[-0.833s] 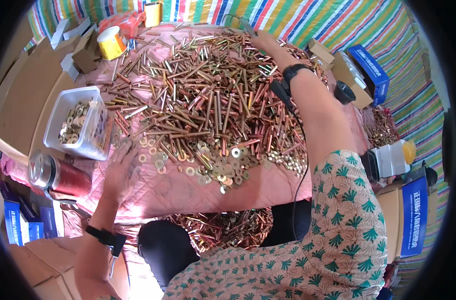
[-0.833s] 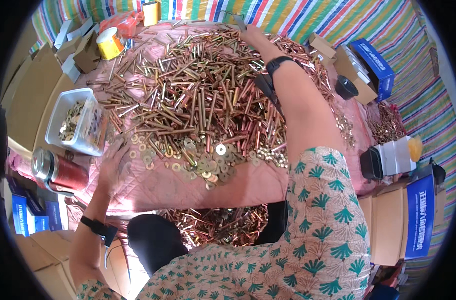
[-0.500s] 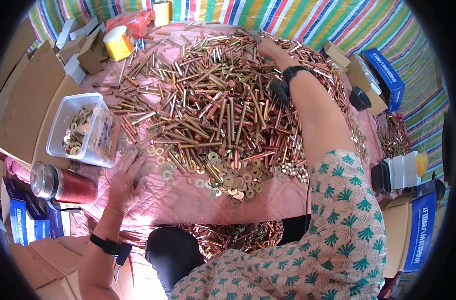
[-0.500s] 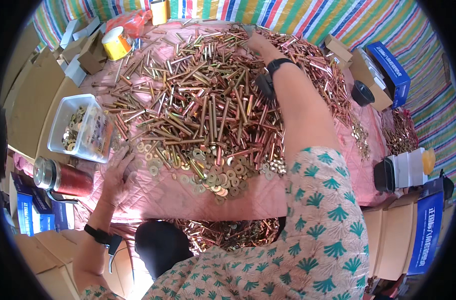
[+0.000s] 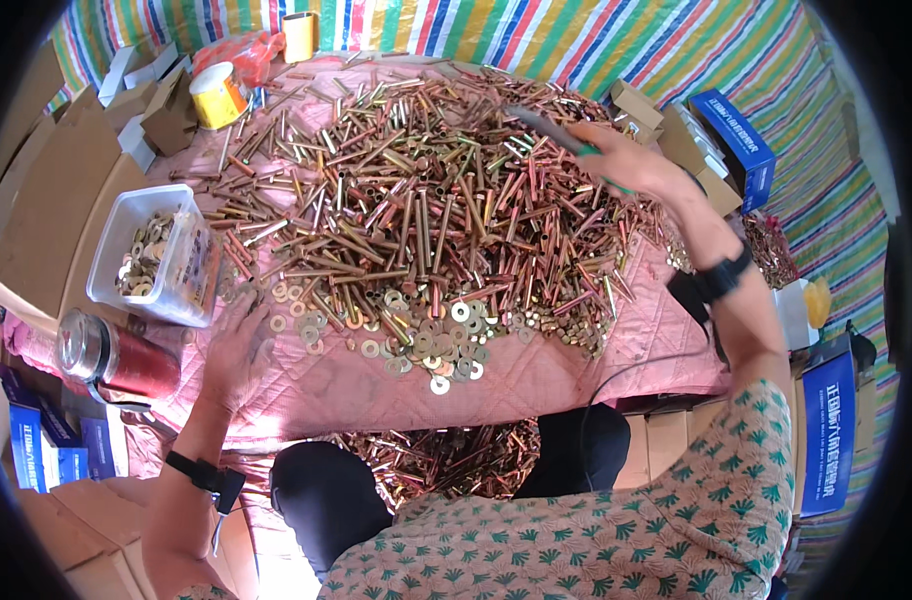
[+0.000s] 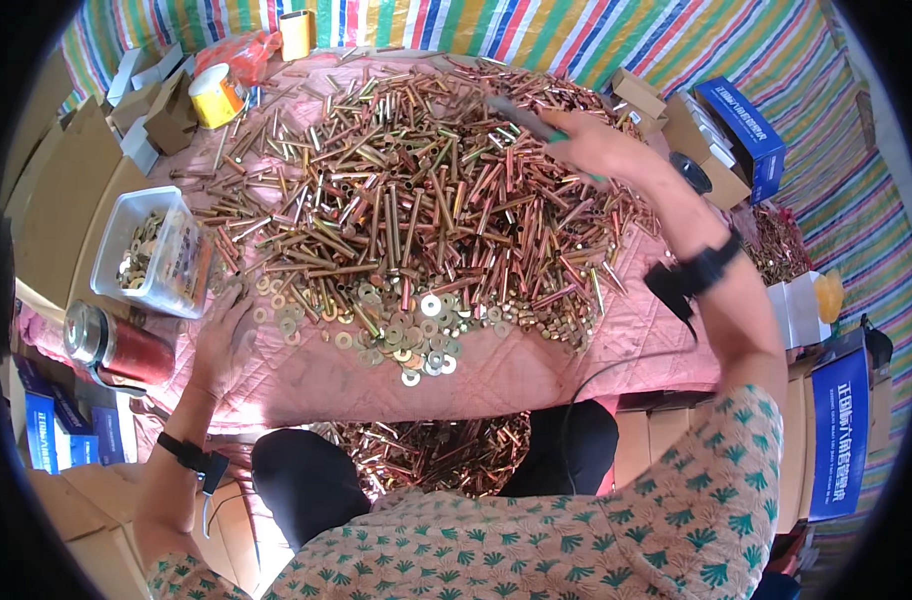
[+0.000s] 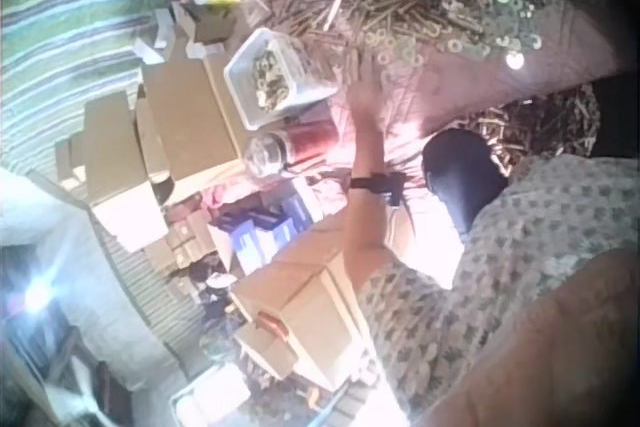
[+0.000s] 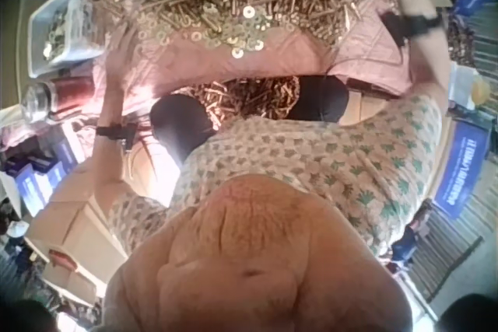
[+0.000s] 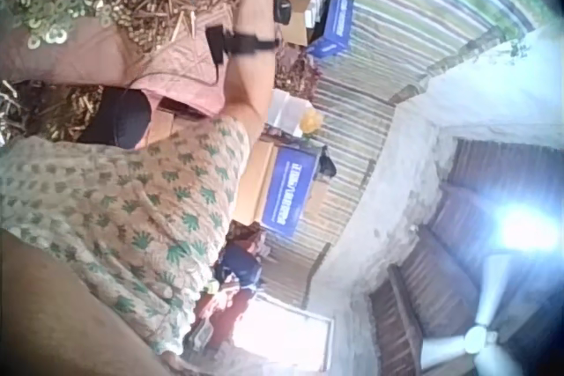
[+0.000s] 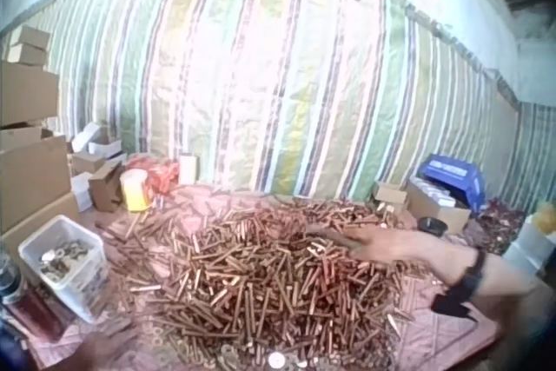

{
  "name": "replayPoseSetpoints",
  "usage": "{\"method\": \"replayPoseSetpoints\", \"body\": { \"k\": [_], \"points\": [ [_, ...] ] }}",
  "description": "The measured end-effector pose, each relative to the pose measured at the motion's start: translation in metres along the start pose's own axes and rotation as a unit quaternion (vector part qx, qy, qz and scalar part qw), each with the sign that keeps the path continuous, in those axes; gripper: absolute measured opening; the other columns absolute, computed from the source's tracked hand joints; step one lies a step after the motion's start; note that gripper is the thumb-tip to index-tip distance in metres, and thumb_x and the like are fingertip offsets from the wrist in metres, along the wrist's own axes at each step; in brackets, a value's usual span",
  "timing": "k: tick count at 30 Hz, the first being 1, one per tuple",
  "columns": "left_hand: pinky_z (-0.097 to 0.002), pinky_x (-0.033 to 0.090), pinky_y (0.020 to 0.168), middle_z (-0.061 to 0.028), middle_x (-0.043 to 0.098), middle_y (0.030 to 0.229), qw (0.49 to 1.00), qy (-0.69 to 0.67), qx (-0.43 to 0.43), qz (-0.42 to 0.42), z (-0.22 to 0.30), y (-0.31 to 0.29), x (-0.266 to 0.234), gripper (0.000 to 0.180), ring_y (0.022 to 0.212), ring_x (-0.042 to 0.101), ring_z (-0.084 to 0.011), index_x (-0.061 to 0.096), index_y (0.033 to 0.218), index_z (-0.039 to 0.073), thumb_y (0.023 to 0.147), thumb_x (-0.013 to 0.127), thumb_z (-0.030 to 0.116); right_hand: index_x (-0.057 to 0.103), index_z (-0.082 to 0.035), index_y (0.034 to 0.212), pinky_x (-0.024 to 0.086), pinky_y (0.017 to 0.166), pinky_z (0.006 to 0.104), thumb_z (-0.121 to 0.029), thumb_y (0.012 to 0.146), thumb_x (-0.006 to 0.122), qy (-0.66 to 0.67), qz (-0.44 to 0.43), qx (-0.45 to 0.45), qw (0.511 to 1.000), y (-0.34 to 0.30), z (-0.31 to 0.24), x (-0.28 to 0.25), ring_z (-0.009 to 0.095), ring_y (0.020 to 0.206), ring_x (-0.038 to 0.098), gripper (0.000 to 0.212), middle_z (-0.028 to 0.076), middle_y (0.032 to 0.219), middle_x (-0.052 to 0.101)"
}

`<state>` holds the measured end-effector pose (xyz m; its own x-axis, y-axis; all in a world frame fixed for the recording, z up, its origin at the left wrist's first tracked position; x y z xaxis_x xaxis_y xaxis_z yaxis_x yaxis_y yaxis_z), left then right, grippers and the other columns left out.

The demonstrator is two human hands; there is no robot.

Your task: Assembling washers onto metal bolts from a large pile.

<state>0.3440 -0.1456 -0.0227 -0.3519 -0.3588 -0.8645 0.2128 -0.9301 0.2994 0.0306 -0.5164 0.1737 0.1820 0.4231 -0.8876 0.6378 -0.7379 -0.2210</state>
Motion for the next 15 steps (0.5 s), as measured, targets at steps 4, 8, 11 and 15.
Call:
{"method": "replayPoseSetpoints", "body": {
  "k": [4,8,11,15],
  "points": [
    [-0.0445,0.030,0.106,-0.0197,0.044,0.135,1.000,0.024,-0.017,-0.002,0.004,-0.010,-0.008,0.049,0.125,0.041,-0.0388,0.051,0.126,0.004,0.082,0.058,0.024,0.034,-0.010,0.142,0.039,0.041,0.0250,-0.018,0.090,0.054,0.068,0.041,0.009,0.997,-0.012,-0.001,-0.006,0.009,0.047,0.048,0.056,0.001,0.065,0.048],
    [-0.0448,0.031,0.106,-0.0201,0.045,0.134,1.000,0.022,0.004,0.007,0.005,-0.001,-0.004,0.048,0.124,0.042,-0.0395,0.052,0.125,0.003,0.082,0.058,0.021,0.037,-0.006,0.139,0.038,0.038,0.0274,-0.017,0.090,0.054,0.078,0.167,-0.032,0.982,0.059,0.011,-0.017,0.012,0.045,0.048,0.053,0.003,0.059,0.049],
    [-0.0437,0.032,0.106,-0.0201,0.047,0.133,1.000,0.026,-0.008,0.002,0.006,-0.002,-0.008,0.046,0.124,0.042,-0.0393,0.052,0.125,0.003,0.083,0.059,0.022,0.048,0.000,0.126,0.041,0.038,0.0337,-0.019,0.087,0.057,0.133,0.194,-0.050,0.971,0.153,0.010,-0.002,0.016,0.045,0.052,0.044,0.007,0.058,0.053],
    [-0.0429,0.033,0.105,-0.0198,0.047,0.133,1.000,0.022,0.005,-0.001,0.010,0.007,-0.006,0.045,0.123,0.043,-0.0389,0.053,0.125,0.004,0.085,0.059,0.024,0.053,-0.002,0.117,0.044,0.043,0.0353,-0.019,0.087,0.054,0.138,0.174,-0.012,0.975,0.269,0.022,0.013,0.018,0.050,0.054,0.035,0.008,0.062,0.054]
  ]
}}
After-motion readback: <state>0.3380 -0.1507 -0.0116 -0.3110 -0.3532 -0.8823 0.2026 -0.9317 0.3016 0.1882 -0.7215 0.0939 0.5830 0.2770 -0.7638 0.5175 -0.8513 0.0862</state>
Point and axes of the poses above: each hand's wrist, its own y-axis towards the middle knuckle, its own x-axis out of the palm, z = x × y, the point moved 7 cm from there along y, towards the middle knuckle
